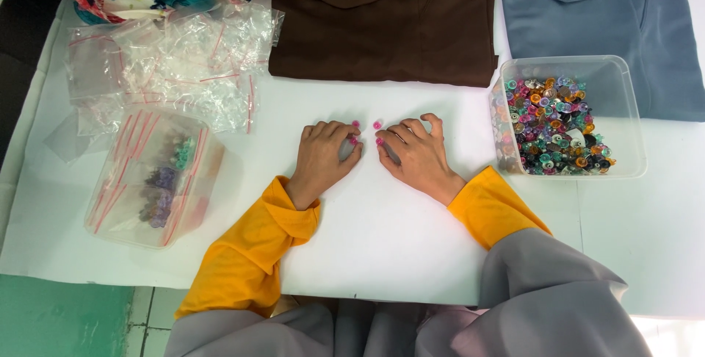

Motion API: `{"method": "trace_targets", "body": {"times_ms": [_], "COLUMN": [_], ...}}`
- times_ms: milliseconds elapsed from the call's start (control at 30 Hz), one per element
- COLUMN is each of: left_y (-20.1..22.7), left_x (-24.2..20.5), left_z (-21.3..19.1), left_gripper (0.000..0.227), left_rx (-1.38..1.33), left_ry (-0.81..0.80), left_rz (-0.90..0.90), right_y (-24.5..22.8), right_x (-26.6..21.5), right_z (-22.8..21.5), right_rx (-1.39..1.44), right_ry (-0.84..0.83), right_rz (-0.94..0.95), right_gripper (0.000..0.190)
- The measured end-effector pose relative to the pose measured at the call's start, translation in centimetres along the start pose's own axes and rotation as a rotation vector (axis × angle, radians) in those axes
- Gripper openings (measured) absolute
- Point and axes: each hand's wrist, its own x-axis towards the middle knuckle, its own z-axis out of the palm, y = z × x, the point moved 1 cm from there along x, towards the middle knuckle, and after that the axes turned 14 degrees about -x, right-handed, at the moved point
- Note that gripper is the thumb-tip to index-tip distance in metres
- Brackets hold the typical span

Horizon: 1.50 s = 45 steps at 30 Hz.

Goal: The person is sorting colored buttons from a large bin and placing specific quantities into small zip-lock bags.

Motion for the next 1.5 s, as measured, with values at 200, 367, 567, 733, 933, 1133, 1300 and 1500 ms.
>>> {"method": "trace_targets", "body": {"times_ms": [200,367,567,733,933,1133,1300,1500], "left_y": [1.8,5.7,14.1,18.2,18.2,16.4,15.3,15.7], "left_x": [0.0,0.5,6.4,12.7,16.8,17.8,17.6,18.6], "left_z": [-0.2,1.8,6.2,13.2,21.9,24.6,23.9,21.0], "left_gripper": [0.028,0.028,0.025,0.023,0.055,0.047,0.012,0.025], "left_rx": [0.030,-0.073,-0.340,-0.429,0.084,0.123,-0.020,-0.401], "left_ry": [0.076,0.113,0.041,-0.180,-0.547,-0.586,-0.502,-0.561], "left_rz": [0.087,0.191,0.272,0.383,0.097,0.009,0.123,0.078], "right_y": [0.6,2.6,11.4,19.1,20.9,22.9,23.5,22.9], "right_x": [-0.3,-0.5,-3.1,-6.2,-5.2,-7.8,-7.9,-7.8], "right_z": [-2.0,-7.1,-13.1,-14.2,-14.5,-11.3,-11.7,-13.8], "right_rx": [-0.018,-0.146,-0.291,-0.174,0.252,0.243,0.351,0.533], "right_ry": [0.045,0.115,0.030,-0.389,-0.770,-0.738,-0.640,-0.504], "right_rz": [-0.002,0.003,0.094,0.323,0.494,0.466,0.529,0.726], "right_gripper": [0.024,0.022,0.020,0.036,0.069,0.059,0.041,0.038]}}
